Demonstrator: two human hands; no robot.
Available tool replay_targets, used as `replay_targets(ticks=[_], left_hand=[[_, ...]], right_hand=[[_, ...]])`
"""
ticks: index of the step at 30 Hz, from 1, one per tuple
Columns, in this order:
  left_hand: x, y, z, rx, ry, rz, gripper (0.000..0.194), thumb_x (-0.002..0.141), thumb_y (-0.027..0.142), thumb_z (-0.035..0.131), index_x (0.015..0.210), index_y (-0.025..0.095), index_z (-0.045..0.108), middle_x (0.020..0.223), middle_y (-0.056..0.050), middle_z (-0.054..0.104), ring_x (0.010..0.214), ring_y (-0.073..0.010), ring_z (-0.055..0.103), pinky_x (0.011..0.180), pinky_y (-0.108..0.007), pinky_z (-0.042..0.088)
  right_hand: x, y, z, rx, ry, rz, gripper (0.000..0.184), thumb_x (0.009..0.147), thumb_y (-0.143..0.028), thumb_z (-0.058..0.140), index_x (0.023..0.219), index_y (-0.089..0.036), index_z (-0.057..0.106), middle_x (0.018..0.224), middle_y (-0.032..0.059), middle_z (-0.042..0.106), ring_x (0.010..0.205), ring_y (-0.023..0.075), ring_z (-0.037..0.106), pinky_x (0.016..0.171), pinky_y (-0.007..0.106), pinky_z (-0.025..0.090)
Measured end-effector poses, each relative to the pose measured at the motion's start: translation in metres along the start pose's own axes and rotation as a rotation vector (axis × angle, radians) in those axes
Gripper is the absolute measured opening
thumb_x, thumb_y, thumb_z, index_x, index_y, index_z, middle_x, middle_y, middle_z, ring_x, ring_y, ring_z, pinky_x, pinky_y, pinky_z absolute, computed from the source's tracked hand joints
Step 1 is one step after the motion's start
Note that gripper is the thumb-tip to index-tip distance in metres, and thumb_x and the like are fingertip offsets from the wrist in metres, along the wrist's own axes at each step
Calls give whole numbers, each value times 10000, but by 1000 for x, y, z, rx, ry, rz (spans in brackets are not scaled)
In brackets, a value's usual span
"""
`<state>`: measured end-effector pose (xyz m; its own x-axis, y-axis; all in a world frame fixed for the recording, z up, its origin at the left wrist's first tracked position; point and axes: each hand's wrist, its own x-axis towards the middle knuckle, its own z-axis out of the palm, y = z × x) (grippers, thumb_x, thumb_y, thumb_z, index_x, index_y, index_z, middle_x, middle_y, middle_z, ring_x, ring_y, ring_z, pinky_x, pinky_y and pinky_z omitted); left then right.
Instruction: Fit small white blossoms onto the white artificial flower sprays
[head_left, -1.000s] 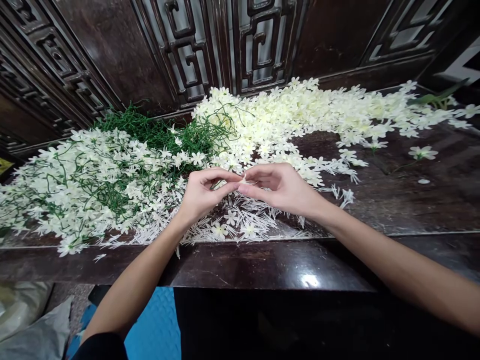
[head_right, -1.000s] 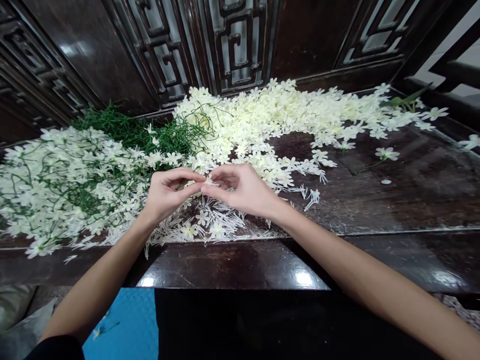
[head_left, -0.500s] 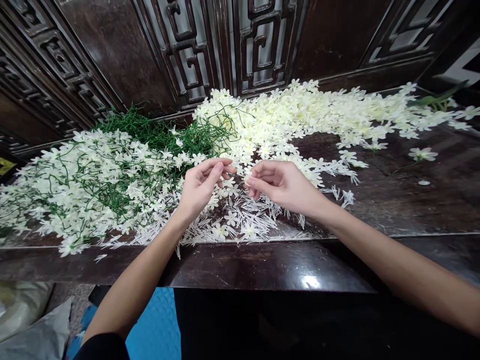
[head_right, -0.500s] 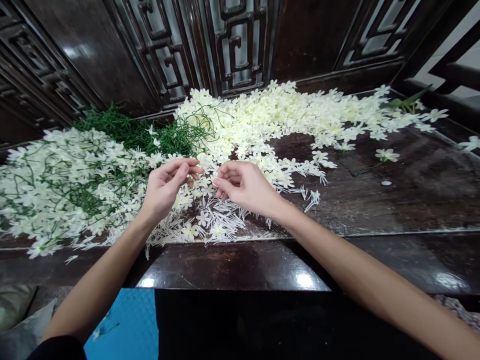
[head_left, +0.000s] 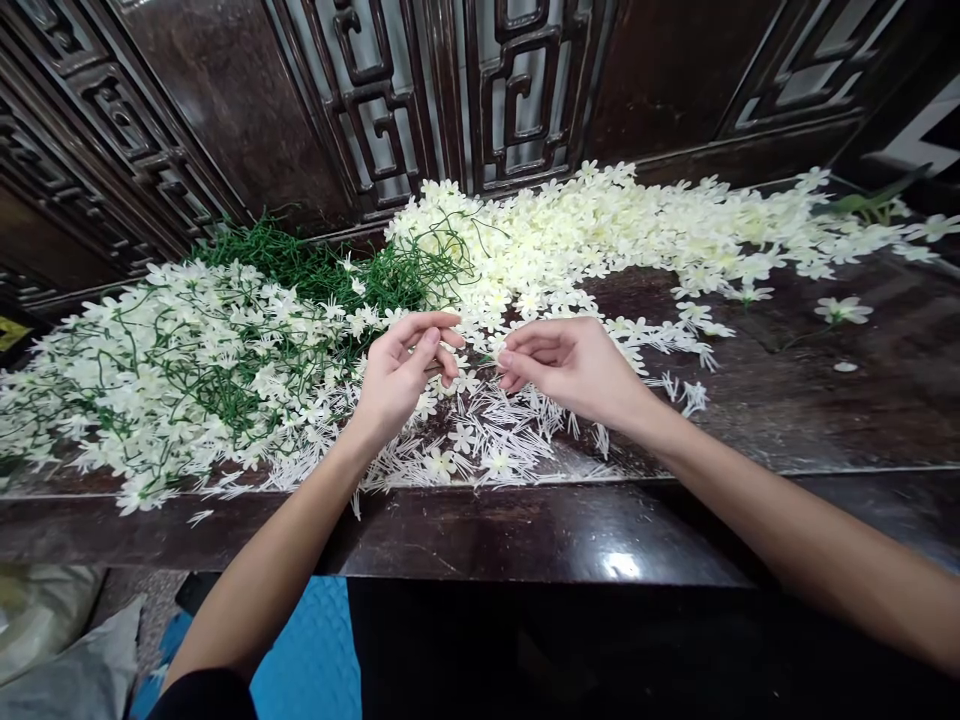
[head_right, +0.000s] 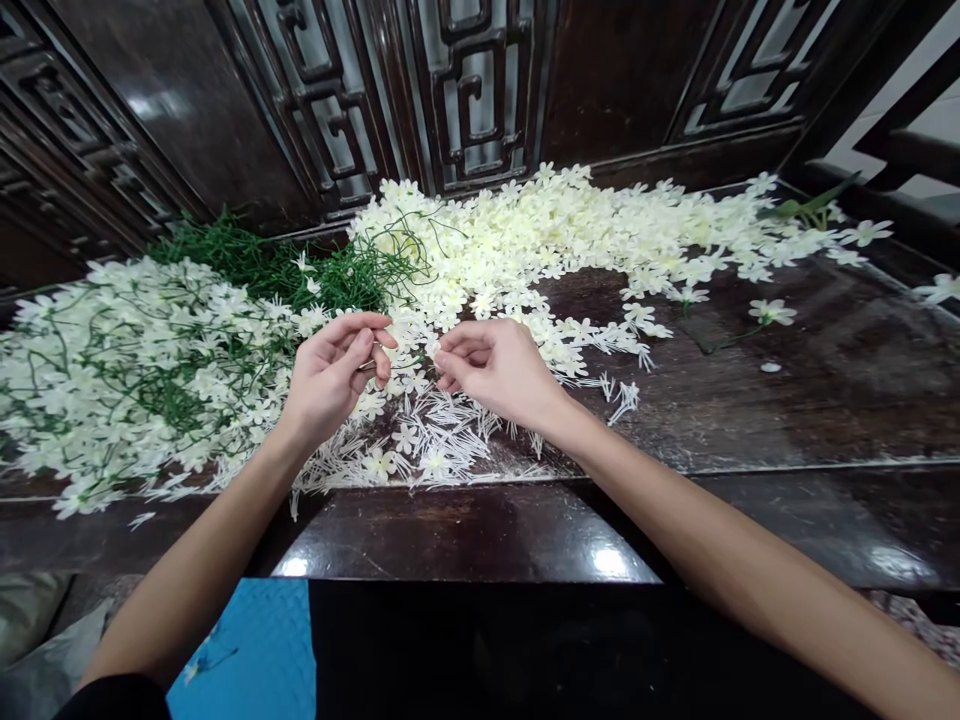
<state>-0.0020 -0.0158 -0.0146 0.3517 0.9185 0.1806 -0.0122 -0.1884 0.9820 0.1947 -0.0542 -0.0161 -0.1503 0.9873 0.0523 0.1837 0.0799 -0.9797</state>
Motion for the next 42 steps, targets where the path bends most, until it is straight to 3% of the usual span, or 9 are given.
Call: replay_targets(ticks=[10,18,22,24,27,30,32,37,42], left_hand=[[-1,-2,1,240,-175,31,123,700,216,769,766,161,681,841,-48,670,793,-143,636,723,-289,560],[-4,-6,4,565,-237,157,155,863,264,621,771,163,695,902,-64,642,852,-175,600,759,-339,515],[-8,-3,5,842,-127,291,174,869,278,624,743,181,696,1157,-93,549,1129,-267,474,939,-465,429],[-9,-2,4,892,-86,372,144,858,256,640,747,182,694,1218,-96,519,1174,-277,432,964,-471,409],[-8,0,3,808,-138,433,114,882,213,609,797,167,669,1036,-76,623,998,-197,561,859,-360,473],[-6,0,2,695,-202,349,112,912,187,564,838,160,643,765,-12,676,672,-105,602,627,-233,474],[-6,-1,2,649,-208,282,122,924,175,536,850,165,633,714,4,686,549,-73,566,511,-195,427],[-7,-3,1,585,-185,236,123,945,167,480,909,173,597,711,-1,696,440,-44,498,391,-170,347],[-7,0,2,570,-169,216,121,949,172,470,921,167,587,697,0,678,436,-41,501,389,-166,351]], right_hand=[[0,1,5,72,-169,7,37,830,-185,650,852,-157,644,744,54,718,680,170,713,668,354,628],[-1,-2,4,88,-146,-1,76,836,-226,650,845,-160,613,746,59,709,666,177,697,671,378,601],[0,3,5,82,-42,-29,116,829,-256,662,826,-168,587,812,57,698,660,172,691,668,378,586],[0,3,5,68,25,-45,109,816,-240,665,810,-167,583,818,55,689,658,172,689,660,372,581],[-1,1,6,63,80,-80,92,807,-206,657,801,-159,578,734,48,671,619,163,667,617,347,571],[-3,-2,6,12,128,-158,68,811,-185,636,812,-154,576,654,23,623,551,133,600,544,312,531],[-3,-1,7,-37,161,-227,61,814,-186,627,812,-152,576,668,21,602,564,127,571,526,302,507],[0,4,7,-125,155,-371,47,838,-196,602,856,-152,596,772,50,634,688,161,603,596,337,534],[0,7,6,-142,73,-409,29,848,-182,580,840,-175,607,784,48,649,705,174,618,623,375,560]])
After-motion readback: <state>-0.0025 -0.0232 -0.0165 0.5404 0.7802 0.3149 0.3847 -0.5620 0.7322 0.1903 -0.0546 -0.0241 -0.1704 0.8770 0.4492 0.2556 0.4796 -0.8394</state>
